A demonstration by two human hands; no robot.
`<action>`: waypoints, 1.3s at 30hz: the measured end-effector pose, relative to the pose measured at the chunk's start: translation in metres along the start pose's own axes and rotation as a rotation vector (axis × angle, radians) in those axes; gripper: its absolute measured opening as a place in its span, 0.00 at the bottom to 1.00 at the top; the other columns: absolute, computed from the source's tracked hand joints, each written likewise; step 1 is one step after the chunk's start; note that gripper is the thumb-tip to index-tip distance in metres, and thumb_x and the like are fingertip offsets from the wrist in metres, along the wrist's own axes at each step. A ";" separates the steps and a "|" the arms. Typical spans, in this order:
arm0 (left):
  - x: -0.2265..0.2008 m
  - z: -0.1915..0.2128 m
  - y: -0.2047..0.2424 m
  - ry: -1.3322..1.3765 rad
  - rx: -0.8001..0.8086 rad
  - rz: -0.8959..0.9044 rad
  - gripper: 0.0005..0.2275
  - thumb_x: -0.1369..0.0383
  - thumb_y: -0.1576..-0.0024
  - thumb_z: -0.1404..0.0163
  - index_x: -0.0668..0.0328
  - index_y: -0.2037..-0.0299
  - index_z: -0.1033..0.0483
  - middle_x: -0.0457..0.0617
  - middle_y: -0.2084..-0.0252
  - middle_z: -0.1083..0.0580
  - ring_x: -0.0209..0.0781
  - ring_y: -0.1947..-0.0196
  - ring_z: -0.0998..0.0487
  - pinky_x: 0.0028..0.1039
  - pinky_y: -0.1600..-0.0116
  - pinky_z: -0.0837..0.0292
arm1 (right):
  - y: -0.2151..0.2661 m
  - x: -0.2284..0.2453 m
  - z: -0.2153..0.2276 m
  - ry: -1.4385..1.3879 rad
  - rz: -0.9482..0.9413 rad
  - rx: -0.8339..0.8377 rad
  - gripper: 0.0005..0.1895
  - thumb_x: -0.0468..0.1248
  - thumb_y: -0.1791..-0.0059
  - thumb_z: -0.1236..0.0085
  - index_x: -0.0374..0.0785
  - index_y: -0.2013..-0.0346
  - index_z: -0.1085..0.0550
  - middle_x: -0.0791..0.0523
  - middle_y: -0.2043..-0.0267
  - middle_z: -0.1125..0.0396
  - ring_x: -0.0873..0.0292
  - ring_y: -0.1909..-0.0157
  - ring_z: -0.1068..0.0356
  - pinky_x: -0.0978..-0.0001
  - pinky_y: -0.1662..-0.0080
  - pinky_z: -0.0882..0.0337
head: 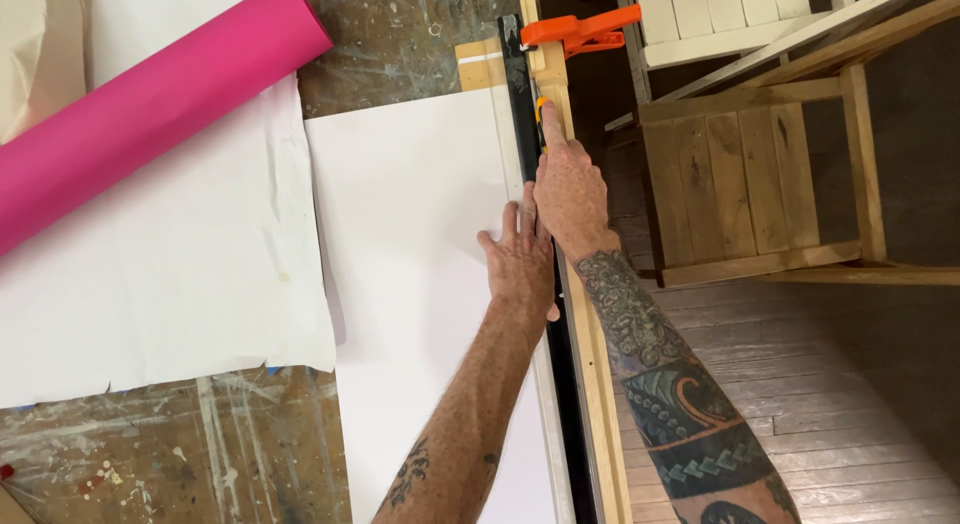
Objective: Cutting a thin strip from a white board using a utility knife and a straight edge guide clamped to a workbench.
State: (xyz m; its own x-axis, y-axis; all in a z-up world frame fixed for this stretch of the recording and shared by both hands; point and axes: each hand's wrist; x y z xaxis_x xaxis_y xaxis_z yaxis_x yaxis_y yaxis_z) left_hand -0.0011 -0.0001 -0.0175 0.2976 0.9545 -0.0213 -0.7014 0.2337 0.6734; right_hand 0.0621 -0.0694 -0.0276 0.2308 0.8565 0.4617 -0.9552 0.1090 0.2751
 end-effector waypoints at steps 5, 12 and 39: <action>0.000 -0.007 -0.006 -0.003 -0.002 -0.002 0.67 0.52 0.70 0.23 0.59 0.23 0.61 0.55 0.20 0.71 0.53 0.25 0.60 0.59 0.39 0.41 | 0.003 0.001 0.002 -0.007 0.008 -0.004 0.34 0.33 0.42 0.59 0.54 0.22 0.53 0.43 0.49 0.33 0.33 0.49 0.26 0.43 0.50 0.24; 0.000 -0.007 -0.005 -0.004 -0.012 0.001 0.68 0.51 0.71 0.24 0.58 0.23 0.62 0.54 0.20 0.71 0.52 0.24 0.60 0.59 0.38 0.41 | 0.009 -0.004 0.001 -0.025 0.013 0.004 0.33 0.33 0.41 0.59 0.52 0.22 0.53 0.42 0.48 0.33 0.32 0.48 0.27 0.41 0.50 0.25; 0.015 -0.025 -0.011 0.006 -0.174 -0.059 0.71 0.43 0.74 0.25 0.55 0.22 0.62 0.51 0.19 0.65 0.49 0.25 0.54 0.52 0.34 0.45 | 0.086 -0.028 -0.006 -0.046 -0.033 0.043 0.35 0.35 0.42 0.57 0.59 0.22 0.53 0.43 0.45 0.32 0.34 0.46 0.27 0.43 0.50 0.23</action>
State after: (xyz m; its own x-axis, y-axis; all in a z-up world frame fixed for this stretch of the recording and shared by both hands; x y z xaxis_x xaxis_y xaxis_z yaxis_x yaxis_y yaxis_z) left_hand -0.0054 0.0160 -0.0432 0.3381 0.9390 -0.0625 -0.7842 0.3178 0.5329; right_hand -0.0273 -0.0814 -0.0218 0.2710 0.8286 0.4898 -0.9384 0.1141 0.3262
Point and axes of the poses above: each hand's wrist, its own y-axis away from the middle knuckle, its own z-axis out of the back of the hand, x = y × z
